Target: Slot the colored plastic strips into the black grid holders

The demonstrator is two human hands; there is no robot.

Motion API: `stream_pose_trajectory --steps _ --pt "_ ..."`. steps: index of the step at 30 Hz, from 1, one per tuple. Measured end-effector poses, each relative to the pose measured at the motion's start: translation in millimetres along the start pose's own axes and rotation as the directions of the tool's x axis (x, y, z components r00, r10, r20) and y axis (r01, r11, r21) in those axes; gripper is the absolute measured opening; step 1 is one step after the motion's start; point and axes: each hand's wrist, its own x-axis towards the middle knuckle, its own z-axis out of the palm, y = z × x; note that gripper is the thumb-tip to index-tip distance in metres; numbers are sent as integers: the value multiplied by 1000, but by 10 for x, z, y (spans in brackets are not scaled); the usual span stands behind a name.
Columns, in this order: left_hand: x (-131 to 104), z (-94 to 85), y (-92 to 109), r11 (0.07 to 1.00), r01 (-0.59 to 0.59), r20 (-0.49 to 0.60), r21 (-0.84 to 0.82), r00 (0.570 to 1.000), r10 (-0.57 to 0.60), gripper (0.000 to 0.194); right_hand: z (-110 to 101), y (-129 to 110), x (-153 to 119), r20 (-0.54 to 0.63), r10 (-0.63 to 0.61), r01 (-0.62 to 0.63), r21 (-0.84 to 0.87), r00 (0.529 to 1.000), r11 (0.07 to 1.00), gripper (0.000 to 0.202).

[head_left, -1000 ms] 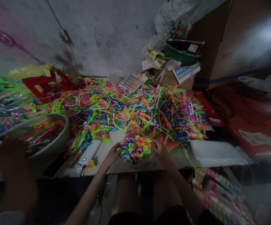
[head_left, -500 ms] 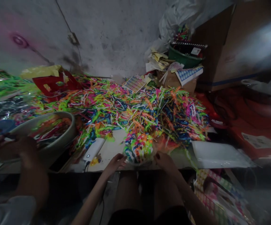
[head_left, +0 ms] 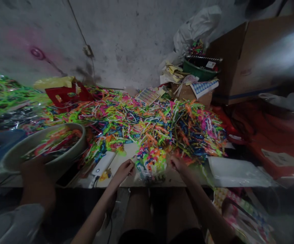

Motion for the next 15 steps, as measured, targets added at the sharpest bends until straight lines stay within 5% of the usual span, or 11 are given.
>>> stream_pose_trajectory --steps 5,8,12,15 --pt "58 -178 317 996 -59 -20 66 998 60 30 -66 -302 78 -33 -85 84 -33 996 996 29" --pt "140 -226 442 989 -67 7 133 998 67 32 -99 -421 138 -24 -98 89 -235 995 968 33" --pt "272 -226 553 968 -3 53 252 999 -11 35 -101 -534 228 -79 -213 109 -660 974 744 33" --pt "394 -206 686 898 28 101 438 992 -81 53 -71 -658 363 3 -207 118 -826 978 551 32"
